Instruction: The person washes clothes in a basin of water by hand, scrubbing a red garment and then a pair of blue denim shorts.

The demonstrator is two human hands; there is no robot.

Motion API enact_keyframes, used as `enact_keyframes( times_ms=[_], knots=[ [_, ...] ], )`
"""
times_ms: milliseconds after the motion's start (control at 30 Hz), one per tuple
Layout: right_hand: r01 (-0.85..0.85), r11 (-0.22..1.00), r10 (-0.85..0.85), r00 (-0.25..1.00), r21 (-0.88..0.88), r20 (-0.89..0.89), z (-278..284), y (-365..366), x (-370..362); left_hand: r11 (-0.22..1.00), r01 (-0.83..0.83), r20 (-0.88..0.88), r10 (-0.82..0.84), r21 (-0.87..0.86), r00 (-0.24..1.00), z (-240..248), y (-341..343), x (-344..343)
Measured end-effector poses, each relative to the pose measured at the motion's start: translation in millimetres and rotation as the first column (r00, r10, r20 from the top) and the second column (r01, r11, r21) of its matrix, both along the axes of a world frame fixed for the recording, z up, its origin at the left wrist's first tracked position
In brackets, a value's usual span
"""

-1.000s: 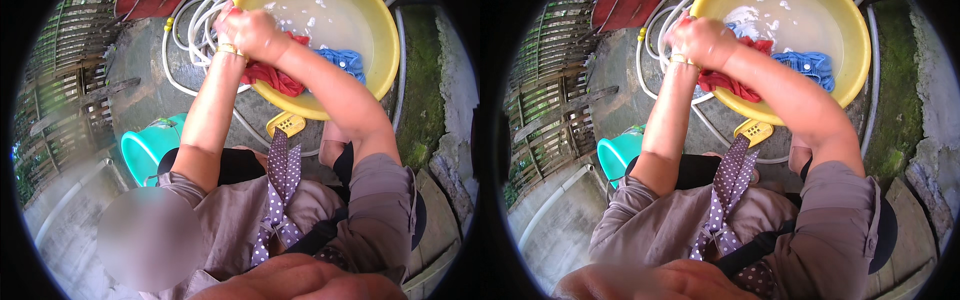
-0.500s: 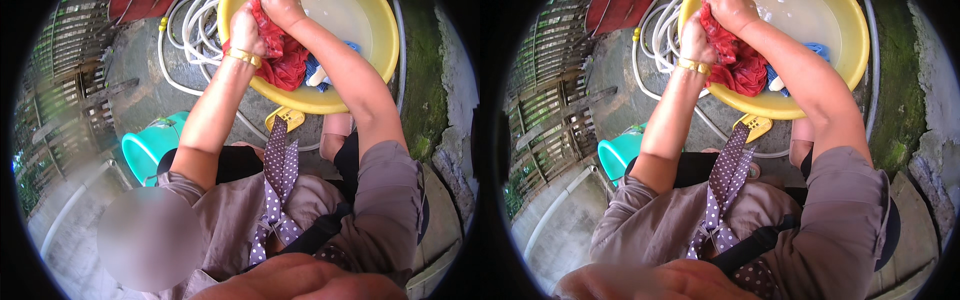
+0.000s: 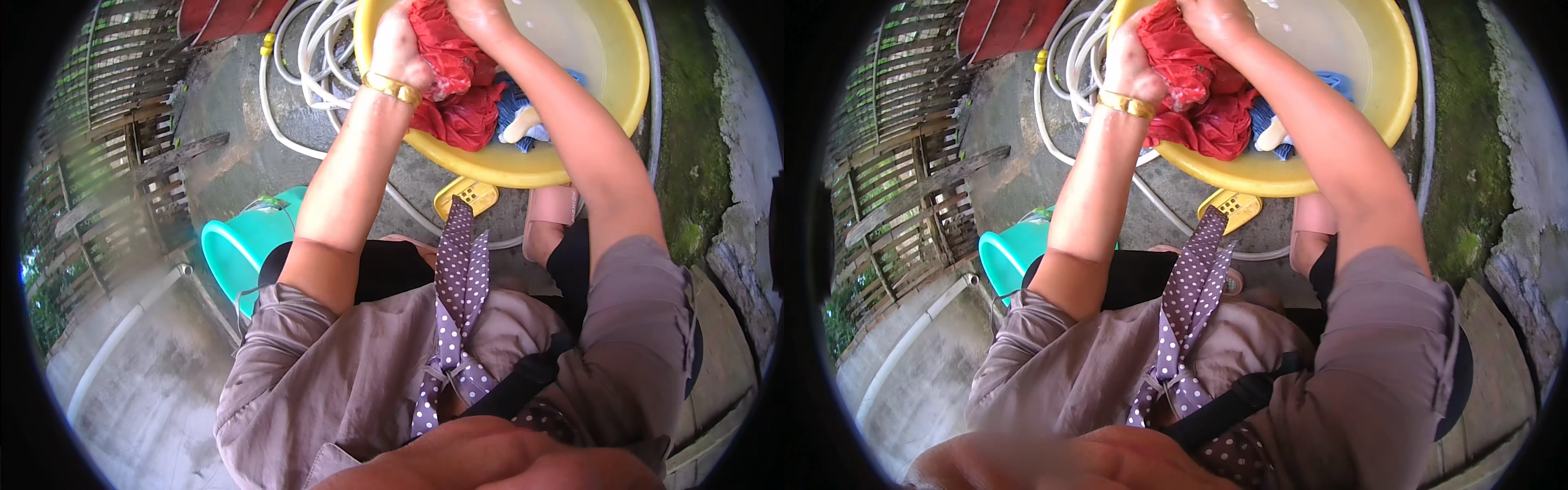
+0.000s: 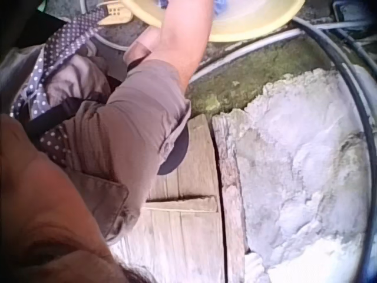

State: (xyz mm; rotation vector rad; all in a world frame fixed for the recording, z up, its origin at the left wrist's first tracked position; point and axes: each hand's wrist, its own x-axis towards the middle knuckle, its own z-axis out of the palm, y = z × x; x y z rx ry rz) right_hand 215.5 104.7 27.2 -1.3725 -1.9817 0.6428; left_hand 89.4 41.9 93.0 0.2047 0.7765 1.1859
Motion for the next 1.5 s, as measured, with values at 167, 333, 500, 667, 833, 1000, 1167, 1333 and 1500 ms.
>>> enact_keyframes(
  times_ms=[167, 333, 500, 667, 833, 1000, 1167, 1333, 1500],
  knots=[
    [-0.682, 0.475, -0.469, 0.340, -0.557, -0.816, 58.6, -27.5, 1.7, 0.996, -0.009, 0.222, -0.010, 0.087, 0.975, -25.4, 31.1, -81.8],
    [-0.697, 0.582, -0.262, 0.326, -0.418, -0.908, 42.1, -21.9, 22.5, 0.970, -0.137, 0.024, 0.135, 0.202, 0.991, -19.9, 29.9, -83.0],
    [-0.333, 0.854, -0.363, 0.168, -0.400, -0.916, 66.8, -11.4, 0.2, 0.982, -0.102, 0.051, 0.095, 0.160, 0.994, -27.2, 30.2, -77.0],
    [-0.261, 0.806, 0.361, 0.928, 0.531, -0.092, 74.6, -79.2, -69.1, 0.986, -0.035, 0.010, 0.034, 0.164, 0.999, -39.7, 14.1, -74.6],
    [-0.041, 0.999, 0.042, 0.998, 0.019, -0.041, 33.1, -15.0, -14.2, 0.995, -0.004, -0.171, 0.022, 0.103, 0.985, -53.0, 10.0, -3.3],
    [-0.189, 0.856, 0.322, 0.923, 0.480, -0.212, 81.0, -78.7, -50.9, 0.964, 0.028, 0.122, -0.063, 0.266, 0.991, -94.1, 7.6, -70.8],
    [-0.100, 0.980, 0.169, 0.875, 0.171, -0.454, 6.8, -19.7, -21.8, 0.983, -0.180, -0.349, 0.161, -0.022, 0.923, -52.1, 10.6, -14.1],
    [0.069, 0.996, -0.085, 0.935, -0.060, -0.343, 14.8, -47.1, -47.7, 0.987, 0.053, -0.272, -0.009, 0.154, 0.962, -51.7, 8.6, -37.4],
    [-0.206, 0.963, 0.264, 0.846, 0.173, -0.464, 50.4, -59.4, -43.7, 0.989, -0.047, -0.633, 0.128, 0.143, 0.763, -54.4, 14.2, -41.6]
  ],
)
